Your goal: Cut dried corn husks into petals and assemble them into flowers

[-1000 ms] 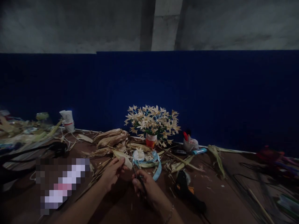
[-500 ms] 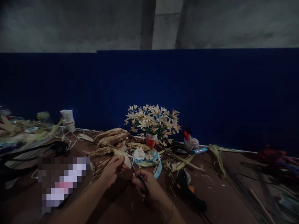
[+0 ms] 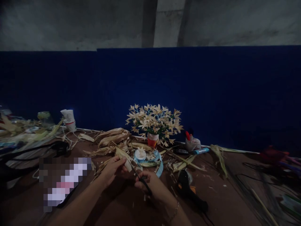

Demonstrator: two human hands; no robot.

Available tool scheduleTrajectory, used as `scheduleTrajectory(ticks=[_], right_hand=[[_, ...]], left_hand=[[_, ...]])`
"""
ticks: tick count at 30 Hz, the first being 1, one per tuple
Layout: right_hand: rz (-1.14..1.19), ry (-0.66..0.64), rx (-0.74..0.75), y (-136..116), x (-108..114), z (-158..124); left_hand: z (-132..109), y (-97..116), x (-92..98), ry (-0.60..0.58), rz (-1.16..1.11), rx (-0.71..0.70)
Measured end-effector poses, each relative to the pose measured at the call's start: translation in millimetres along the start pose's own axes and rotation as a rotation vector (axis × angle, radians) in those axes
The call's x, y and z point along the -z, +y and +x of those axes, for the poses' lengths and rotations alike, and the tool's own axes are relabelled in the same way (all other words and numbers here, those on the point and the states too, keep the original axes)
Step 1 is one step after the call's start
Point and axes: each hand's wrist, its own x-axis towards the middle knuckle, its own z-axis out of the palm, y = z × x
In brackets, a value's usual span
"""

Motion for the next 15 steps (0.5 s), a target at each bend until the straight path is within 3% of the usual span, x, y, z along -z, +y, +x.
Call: scheduleTrajectory(ticks=[15], right_hand=[[-0.168,-0.056,-0.053,-5,10,-5]], left_hand=[[2,7,6.3,-0.103,0.121,0.007]])
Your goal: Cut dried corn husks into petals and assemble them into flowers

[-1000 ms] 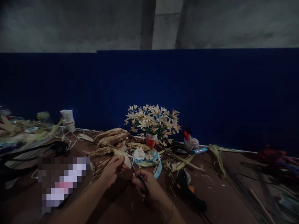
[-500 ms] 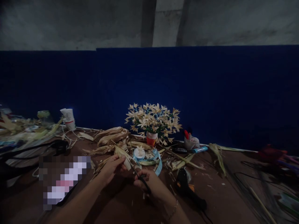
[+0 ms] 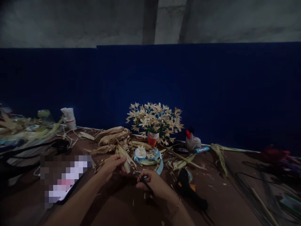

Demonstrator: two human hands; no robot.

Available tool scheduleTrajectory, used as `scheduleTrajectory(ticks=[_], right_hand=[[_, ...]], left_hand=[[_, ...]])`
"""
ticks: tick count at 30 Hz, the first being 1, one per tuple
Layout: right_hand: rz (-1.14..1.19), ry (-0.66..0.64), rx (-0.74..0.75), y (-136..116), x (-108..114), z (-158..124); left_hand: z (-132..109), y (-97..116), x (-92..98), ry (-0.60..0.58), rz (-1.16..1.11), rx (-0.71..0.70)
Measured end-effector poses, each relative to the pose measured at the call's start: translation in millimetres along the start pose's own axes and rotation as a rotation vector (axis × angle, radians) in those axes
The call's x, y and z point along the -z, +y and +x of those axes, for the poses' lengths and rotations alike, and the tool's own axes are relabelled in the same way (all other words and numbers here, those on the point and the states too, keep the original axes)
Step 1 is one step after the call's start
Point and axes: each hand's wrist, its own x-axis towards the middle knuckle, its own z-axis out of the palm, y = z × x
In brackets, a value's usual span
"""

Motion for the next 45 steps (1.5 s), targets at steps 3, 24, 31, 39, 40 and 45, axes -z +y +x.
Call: scheduleTrajectory(ticks=[3,24,31,39,40,45], right_hand=[[0.012,0.004,-0.011,-1,-1,-1],[-0.003,0.000,0.065,11,-1,6],[-0.031,0.012,0.070,9,-1,7],[-0.039,0.052,0.086,5,-5,5],[-0.041,0.058,0.088,4,-5,5],[-0.074,0.084,0.085,1,-7,4]], left_hand=[[-1,3,0.5,0.049,-0.031,0.005],[0,-2,-6.1,0.161,-0.038,-0.093],[0,-3,-7.3,0.128,-0.041,-0.085],[-1,-3,-7.8,0.132,-0.053,-0.084],[-1,-3,-8.1,0.136,-0.055,-0.077],[-1,-3,-9.5,0.143,-0.057,-0.102]])
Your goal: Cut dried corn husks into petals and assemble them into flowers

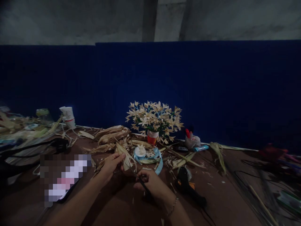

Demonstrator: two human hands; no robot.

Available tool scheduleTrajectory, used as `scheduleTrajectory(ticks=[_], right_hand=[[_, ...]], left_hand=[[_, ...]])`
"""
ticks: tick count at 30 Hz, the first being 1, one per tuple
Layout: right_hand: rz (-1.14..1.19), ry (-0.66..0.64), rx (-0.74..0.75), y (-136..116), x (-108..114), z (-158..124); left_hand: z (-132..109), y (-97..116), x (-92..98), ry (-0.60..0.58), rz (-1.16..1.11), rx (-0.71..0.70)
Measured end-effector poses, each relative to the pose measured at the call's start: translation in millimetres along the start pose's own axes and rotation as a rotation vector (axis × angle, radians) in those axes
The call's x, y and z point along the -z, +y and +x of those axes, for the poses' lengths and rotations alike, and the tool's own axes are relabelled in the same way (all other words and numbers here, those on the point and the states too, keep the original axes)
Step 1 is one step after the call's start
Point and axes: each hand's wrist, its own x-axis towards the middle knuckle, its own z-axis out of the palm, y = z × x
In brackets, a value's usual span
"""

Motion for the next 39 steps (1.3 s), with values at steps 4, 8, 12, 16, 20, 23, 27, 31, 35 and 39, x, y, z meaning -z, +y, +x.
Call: scheduleTrajectory(ticks=[4,8,12,16,20,23,27,31,35,39], right_hand=[[-0.006,0.031,-0.005,-1,-1,-1],[-0.026,0.036,-0.002,0,-1,-1],[-0.005,0.030,-0.003,1,-1,-1],[0.042,0.055,-0.036,2,-4,0],[0.078,0.067,-0.003,5,-5,3],[0.077,0.079,0.026,9,-5,6],[0.060,0.084,0.012,10,-5,7],[0.044,0.081,0.007,5,-6,5],[0.041,0.084,0.011,2,-8,4],[0.008,0.102,0.010,7,-9,7]], left_hand=[[0,-1,0.1,0.031,0.014,0.013],[-2,0,-0.9,0.047,0.012,0.028],[-3,1,-1.7,0.058,0.015,0.031],[-3,0,-2.0,0.080,-0.011,0.014],[-4,-3,-3.6,0.107,-0.061,0.004],[-5,-5,-5.4,0.132,-0.112,0.002],[-6,-7,-7.8,0.163,-0.149,0.023],[-7,-10,-10.0,0.170,-0.164,0.044],[-8,-12,-11.6,0.184,-0.184,0.075],[-10,-11,-12.8,0.207,-0.218,0.073]])
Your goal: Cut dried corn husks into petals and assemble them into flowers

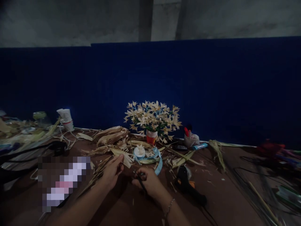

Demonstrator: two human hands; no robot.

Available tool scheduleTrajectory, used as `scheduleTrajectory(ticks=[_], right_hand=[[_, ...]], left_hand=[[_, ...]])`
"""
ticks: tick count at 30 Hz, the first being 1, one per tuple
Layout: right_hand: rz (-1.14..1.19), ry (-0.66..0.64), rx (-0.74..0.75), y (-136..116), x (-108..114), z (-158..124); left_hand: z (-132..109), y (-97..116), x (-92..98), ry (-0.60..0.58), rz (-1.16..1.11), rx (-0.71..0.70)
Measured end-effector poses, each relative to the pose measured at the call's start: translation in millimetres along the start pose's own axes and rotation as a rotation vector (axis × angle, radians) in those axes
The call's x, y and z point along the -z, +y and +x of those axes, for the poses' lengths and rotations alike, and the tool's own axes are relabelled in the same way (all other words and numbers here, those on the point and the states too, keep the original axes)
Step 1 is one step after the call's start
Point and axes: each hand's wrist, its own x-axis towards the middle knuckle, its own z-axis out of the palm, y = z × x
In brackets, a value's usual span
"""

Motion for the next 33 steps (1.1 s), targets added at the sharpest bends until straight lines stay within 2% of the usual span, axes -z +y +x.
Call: scheduleTrajectory(ticks=[5,16,24,33], right_hand=[[-0.001,0.013,0.005,3,-2,2],[-0.034,0.027,0.037,0,-4,0],[-0.091,0.035,0.122,5,-4,4],[-0.079,0.065,0.100,11,-8,7]], left_hand=[[-2,1,-2.7,0.017,-0.037,-0.012],[-6,-3,-7.6,-0.029,-0.055,-0.023],[-6,-6,-7.3,-0.001,-0.062,-0.043],[-6,-5,-6.8,0.000,-0.079,-0.031]])
